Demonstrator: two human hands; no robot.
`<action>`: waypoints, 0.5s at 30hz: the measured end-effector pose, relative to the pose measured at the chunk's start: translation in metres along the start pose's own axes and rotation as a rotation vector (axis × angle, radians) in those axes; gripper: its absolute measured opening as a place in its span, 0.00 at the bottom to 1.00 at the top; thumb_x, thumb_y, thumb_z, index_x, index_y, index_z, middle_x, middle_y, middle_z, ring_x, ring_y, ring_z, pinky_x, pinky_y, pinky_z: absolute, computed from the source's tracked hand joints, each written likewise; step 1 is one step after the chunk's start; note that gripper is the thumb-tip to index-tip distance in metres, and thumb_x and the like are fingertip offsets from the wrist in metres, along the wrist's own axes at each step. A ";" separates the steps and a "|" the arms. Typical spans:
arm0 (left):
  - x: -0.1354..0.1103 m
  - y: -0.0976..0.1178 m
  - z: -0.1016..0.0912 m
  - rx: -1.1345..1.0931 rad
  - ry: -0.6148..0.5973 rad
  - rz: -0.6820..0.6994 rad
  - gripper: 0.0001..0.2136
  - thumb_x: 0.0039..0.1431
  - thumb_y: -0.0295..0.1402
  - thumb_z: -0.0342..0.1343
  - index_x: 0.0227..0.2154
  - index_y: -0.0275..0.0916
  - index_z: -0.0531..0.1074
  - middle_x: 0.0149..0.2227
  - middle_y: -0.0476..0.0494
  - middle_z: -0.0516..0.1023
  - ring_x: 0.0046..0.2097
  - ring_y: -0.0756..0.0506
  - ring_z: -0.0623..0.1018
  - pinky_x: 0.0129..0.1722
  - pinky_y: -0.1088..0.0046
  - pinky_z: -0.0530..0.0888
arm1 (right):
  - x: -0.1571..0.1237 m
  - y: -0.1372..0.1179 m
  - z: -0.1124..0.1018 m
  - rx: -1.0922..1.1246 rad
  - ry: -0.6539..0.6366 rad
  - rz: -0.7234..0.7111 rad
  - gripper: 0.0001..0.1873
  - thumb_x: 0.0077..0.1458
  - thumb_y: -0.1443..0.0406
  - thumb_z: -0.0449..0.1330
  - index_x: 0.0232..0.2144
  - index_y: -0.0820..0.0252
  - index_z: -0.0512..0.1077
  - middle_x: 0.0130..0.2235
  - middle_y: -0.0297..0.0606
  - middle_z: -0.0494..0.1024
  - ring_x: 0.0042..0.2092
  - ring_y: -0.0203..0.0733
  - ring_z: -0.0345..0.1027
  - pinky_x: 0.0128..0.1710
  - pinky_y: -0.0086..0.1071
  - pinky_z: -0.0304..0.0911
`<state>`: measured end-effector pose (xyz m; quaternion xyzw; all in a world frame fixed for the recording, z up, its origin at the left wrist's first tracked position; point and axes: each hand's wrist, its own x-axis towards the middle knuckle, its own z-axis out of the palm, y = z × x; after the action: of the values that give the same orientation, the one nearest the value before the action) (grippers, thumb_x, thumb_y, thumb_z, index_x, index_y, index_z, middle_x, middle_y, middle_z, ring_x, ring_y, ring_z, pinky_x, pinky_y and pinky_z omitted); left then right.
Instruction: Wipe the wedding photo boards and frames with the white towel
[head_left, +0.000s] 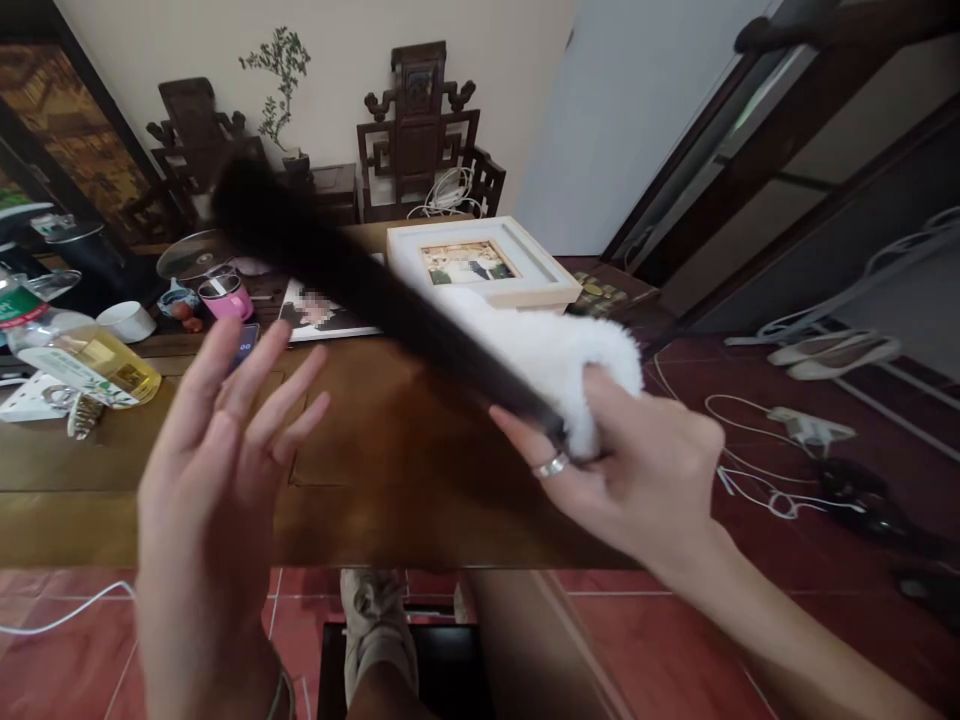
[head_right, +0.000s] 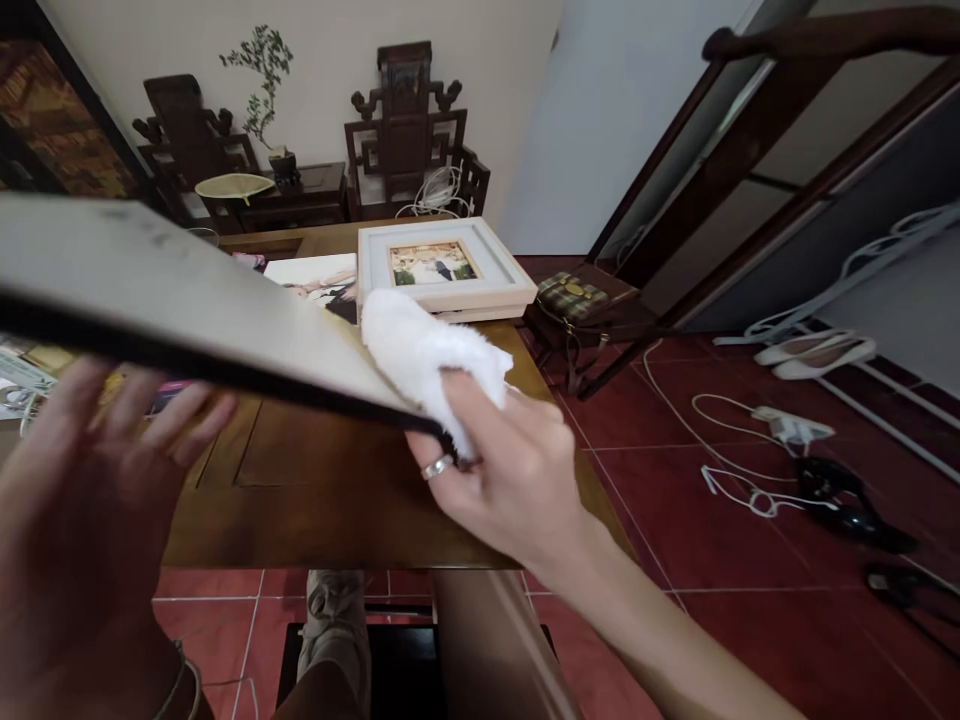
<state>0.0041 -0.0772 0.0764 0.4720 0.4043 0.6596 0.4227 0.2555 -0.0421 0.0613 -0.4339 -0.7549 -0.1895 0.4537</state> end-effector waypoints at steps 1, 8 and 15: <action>0.015 -0.003 0.014 -0.024 -0.024 -0.010 0.20 0.58 0.38 0.58 0.54 0.47 0.71 0.58 0.44 0.72 0.60 0.31 0.69 0.55 0.50 0.72 | 0.006 0.002 0.000 0.009 0.014 0.047 0.11 0.52 0.66 0.62 0.24 0.56 0.62 0.18 0.25 0.57 0.18 0.31 0.50 0.17 0.28 0.51; 0.021 -0.041 0.005 0.037 0.075 -0.193 0.21 0.57 0.37 0.59 0.54 0.43 0.69 0.60 0.38 0.69 0.61 0.35 0.69 0.59 0.55 0.67 | 0.020 0.014 0.008 0.419 0.166 0.525 0.22 0.49 0.62 0.66 0.18 0.57 0.56 0.21 0.25 0.53 0.24 0.31 0.49 0.23 0.29 0.47; 0.004 -0.070 -0.001 -0.054 0.198 -0.430 0.28 0.50 0.32 0.65 0.55 0.43 0.66 0.58 0.39 0.71 0.60 0.39 0.71 0.62 0.58 0.65 | 0.024 0.003 0.005 0.824 0.197 0.862 0.05 0.44 0.66 0.68 0.24 0.56 0.73 0.29 0.29 0.72 0.31 0.39 0.67 0.33 0.35 0.63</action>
<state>0.0147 -0.0517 0.0123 0.2968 0.5171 0.6081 0.5242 0.2507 -0.0253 0.0788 -0.4697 -0.4770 0.2800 0.6881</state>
